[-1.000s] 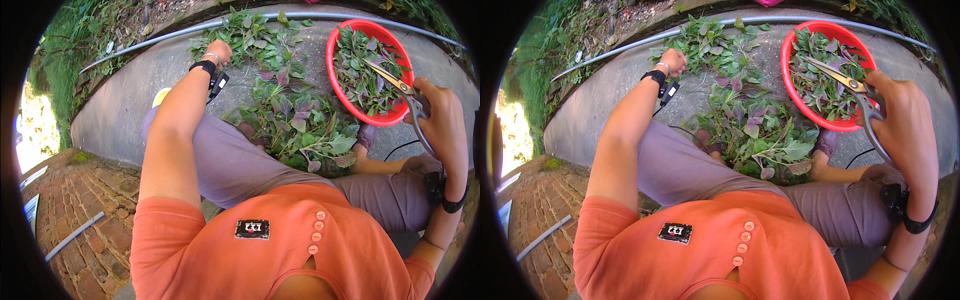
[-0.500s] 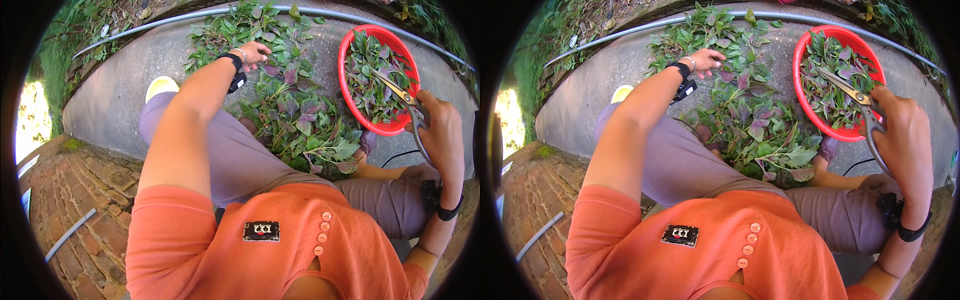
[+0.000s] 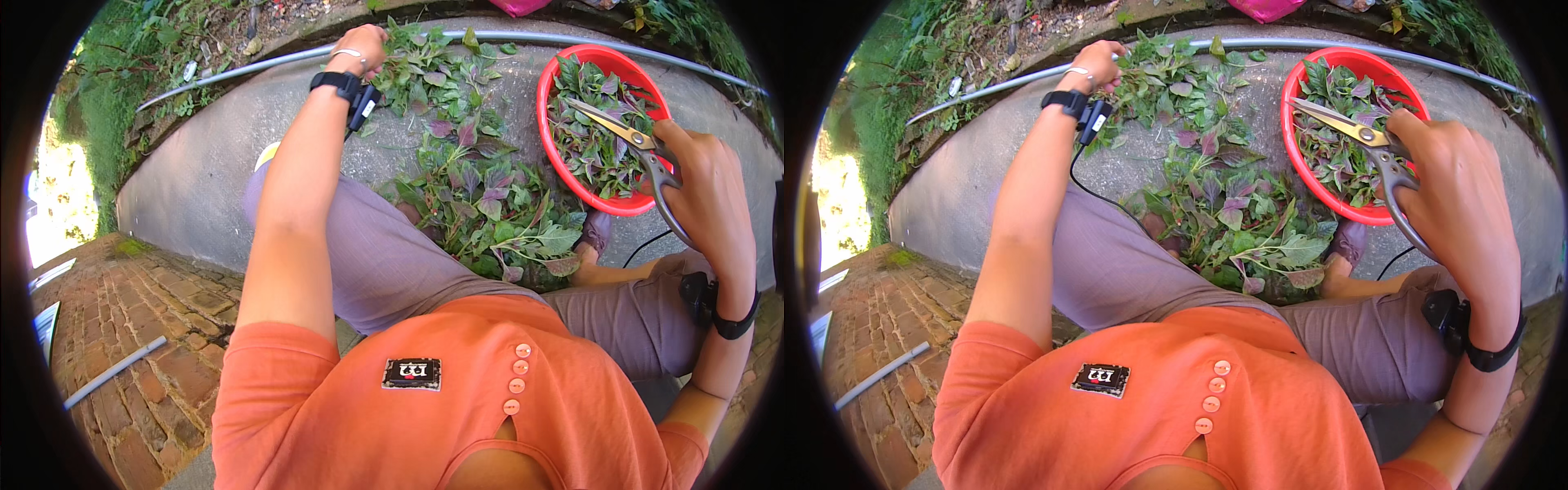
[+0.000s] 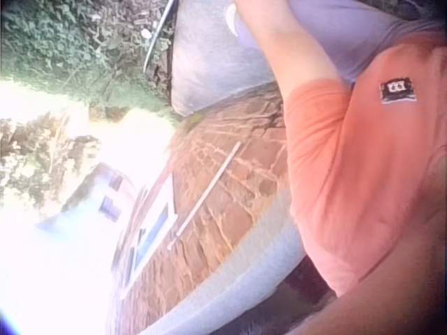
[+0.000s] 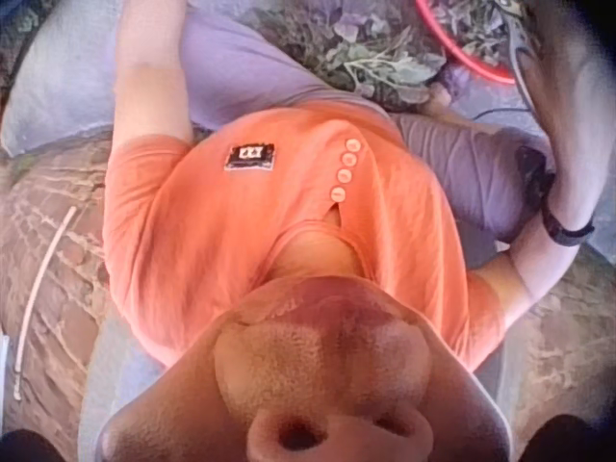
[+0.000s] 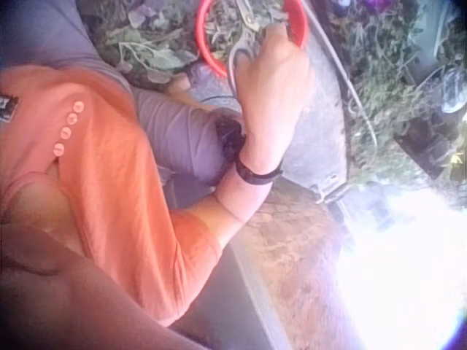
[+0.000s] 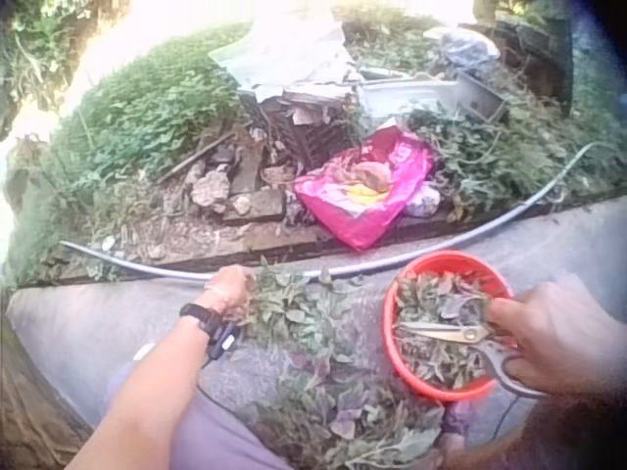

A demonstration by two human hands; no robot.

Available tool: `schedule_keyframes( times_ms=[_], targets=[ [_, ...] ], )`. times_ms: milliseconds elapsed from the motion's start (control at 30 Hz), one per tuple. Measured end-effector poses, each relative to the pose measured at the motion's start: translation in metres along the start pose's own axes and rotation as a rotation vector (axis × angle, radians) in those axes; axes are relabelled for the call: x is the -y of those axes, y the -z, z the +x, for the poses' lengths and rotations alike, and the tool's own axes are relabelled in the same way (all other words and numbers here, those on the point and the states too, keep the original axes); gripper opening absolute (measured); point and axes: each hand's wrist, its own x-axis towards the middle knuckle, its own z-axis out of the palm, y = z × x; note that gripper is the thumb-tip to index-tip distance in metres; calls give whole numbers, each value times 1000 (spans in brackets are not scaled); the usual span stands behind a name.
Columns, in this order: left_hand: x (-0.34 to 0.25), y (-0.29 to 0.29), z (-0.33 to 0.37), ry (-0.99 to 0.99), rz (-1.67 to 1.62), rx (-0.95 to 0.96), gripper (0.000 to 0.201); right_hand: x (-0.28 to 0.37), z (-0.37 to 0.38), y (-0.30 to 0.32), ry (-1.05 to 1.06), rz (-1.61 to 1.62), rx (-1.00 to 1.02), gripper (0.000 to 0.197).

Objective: The person trims leaves from plant stems using shears and places the leaves into a red bowl.

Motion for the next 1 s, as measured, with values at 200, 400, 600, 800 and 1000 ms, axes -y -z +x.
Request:
schedule_keyframes(
  times_ms=[200, 400, 600, 800, 1000],
  targets=[
    [-9, 61, -70, -192, -226, -45, 57, -6, -9, 3, 101, -15, -103, 33],
    [-17, 73, -114, -316, -1158, 73, 51, -3, -10, 9, 85, -23, -153, 29],
    [-10, 58, -104, -434, -1415, 65, 12, 2, -4, 11, 101, -19, -204, 22],
    [-40, 54, -111, -680, -1567, 161, 14, 2, 3, 9, 75, 6, -158, 23],
    [-55, 49, -106, -787, -1607, 200, 27, 1, 10, 6, 87, 108, -260, 31]
  ],
)
